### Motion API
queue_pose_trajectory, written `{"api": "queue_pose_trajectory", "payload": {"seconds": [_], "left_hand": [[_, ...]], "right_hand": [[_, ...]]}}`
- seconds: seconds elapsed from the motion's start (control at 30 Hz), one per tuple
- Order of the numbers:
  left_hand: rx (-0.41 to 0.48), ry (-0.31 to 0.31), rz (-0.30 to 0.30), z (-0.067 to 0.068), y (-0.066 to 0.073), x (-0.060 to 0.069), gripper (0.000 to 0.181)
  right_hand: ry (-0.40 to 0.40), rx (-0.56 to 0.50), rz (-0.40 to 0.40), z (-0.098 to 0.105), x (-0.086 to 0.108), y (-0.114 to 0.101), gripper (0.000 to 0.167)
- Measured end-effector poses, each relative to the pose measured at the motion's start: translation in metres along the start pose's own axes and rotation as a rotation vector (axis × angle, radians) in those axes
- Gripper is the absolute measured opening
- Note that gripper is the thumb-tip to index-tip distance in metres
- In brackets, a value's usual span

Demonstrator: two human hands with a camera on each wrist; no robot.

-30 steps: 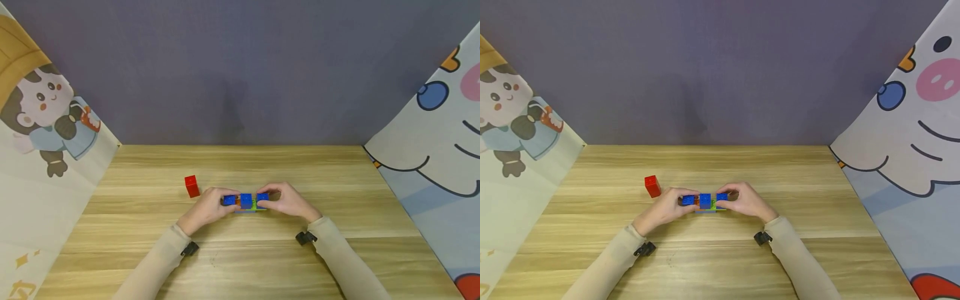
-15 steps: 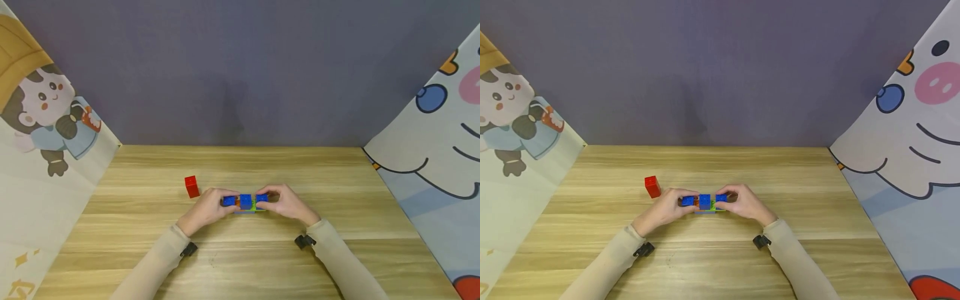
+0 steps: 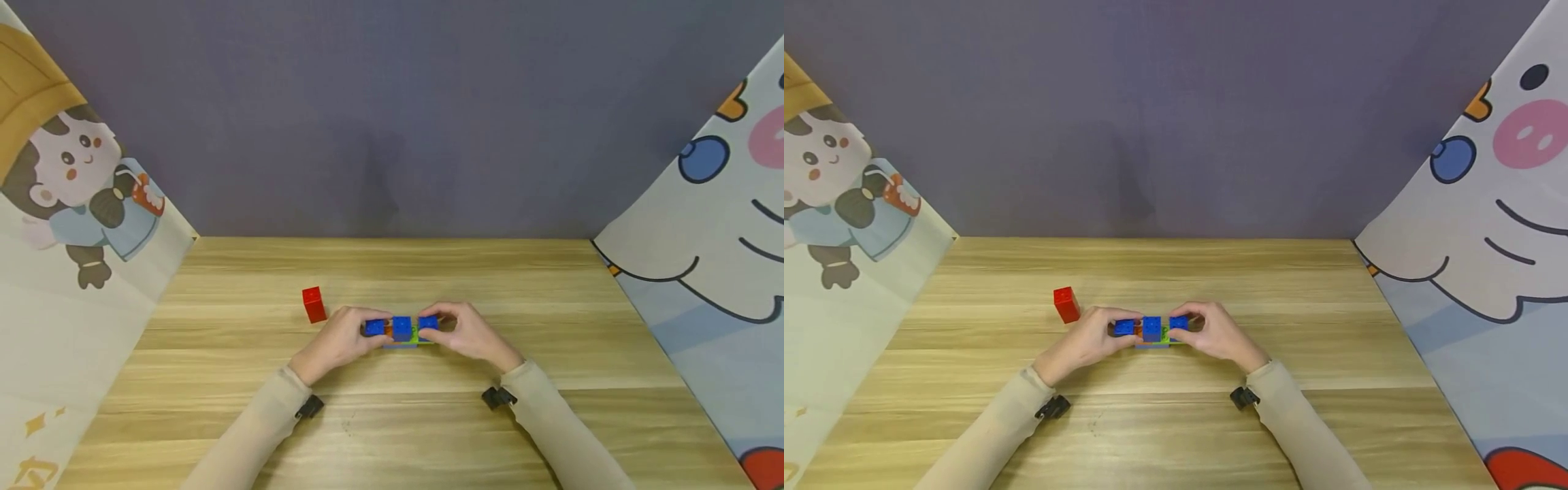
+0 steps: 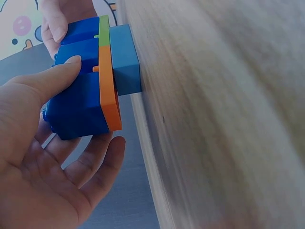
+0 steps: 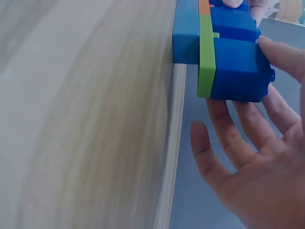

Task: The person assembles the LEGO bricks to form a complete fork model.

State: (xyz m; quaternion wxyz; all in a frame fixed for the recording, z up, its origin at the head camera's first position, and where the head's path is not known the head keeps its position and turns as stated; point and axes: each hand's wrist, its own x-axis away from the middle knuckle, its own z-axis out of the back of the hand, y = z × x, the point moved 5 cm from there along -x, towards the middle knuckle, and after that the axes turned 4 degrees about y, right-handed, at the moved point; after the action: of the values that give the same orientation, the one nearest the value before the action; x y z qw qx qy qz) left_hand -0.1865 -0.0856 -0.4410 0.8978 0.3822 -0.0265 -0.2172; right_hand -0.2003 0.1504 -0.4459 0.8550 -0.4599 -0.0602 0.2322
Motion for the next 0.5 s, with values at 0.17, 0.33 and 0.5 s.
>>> {"api": "queue_pose_trajectory", "payload": {"seconds": [0.17, 0.33, 0.5], "left_hand": [[0.002, 0.007, -0.002, 0.0, 0.001, -0.001, 0.039], [-0.015, 0.01, -0.003, 0.0, 0.001, -0.001, 0.038], [-0.026, 0.017, -0.012, 0.0, 0.001, -0.001, 0.038]], "right_hand": [[-0.004, 0.022, 0.014, -0.001, 0.0, -0.001, 0.039], [-0.007, 0.023, 0.03, -0.005, -0.001, -0.005, 0.045], [-0.046, 0.01, 0.033, -0.014, -0.005, -0.013, 0.043]]}}
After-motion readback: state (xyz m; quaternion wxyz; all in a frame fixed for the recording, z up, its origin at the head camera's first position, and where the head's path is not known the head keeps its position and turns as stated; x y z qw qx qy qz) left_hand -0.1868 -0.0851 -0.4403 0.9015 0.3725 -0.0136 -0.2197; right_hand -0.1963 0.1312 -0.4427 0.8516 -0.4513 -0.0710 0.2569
